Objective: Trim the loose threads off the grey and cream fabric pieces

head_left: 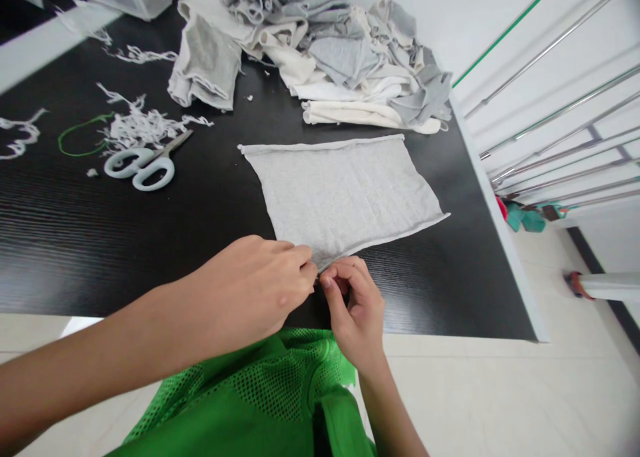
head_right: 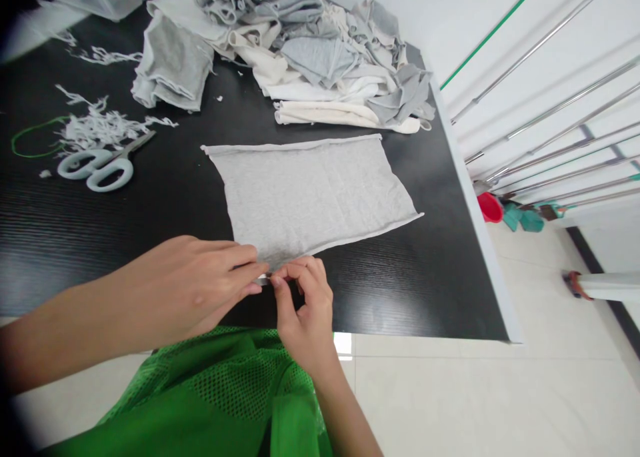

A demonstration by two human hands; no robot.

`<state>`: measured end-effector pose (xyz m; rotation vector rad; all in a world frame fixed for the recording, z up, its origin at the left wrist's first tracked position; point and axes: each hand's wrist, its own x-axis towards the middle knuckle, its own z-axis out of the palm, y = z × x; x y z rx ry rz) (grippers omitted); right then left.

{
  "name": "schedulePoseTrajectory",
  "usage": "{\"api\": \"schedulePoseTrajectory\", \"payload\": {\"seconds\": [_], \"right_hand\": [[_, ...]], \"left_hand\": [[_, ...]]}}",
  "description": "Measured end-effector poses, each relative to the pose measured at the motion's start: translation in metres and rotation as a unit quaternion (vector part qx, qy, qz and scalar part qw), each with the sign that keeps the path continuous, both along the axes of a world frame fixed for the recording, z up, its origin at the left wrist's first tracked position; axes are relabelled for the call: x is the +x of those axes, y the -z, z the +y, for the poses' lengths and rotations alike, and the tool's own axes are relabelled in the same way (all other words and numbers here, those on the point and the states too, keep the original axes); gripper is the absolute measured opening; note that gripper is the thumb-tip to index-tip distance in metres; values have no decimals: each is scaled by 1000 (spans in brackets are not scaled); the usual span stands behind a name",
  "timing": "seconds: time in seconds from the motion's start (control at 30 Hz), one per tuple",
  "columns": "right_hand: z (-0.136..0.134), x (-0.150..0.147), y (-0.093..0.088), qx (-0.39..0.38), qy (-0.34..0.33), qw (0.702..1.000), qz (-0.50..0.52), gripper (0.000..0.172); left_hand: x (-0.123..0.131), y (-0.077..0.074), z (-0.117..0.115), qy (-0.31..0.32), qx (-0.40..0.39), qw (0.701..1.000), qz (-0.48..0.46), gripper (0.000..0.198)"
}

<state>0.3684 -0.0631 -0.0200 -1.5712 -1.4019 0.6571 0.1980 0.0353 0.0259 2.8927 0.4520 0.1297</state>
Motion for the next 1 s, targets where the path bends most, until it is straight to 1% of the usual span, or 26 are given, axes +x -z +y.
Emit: {"api": "schedulePoseTrajectory", "payload": {"seconds": [0.3, 0.53, 0.67, 0.83, 1.0], "right_hand": [[1, -1, -1, -13, 0, 1000, 3, 12], [0, 0, 0, -11, 2, 1000, 20, 11], [-1, 0, 0, -10, 4, 999, 32, 11], [-1, 0, -1, -10, 7, 999, 35, 12], [-1, 1, -1, -10, 11, 999, 41, 12]], "left_hand": [[4, 0, 1, 3, -18, 1000, 14, 15], [6, -4, 2, -13, -41, 999, 13, 16], [7, -6, 3, -9, -40, 999, 19, 18], [11, -4, 3, -2, -40, 999, 18, 19], [9, -4, 2, 2, -40, 999, 35, 23]]}}
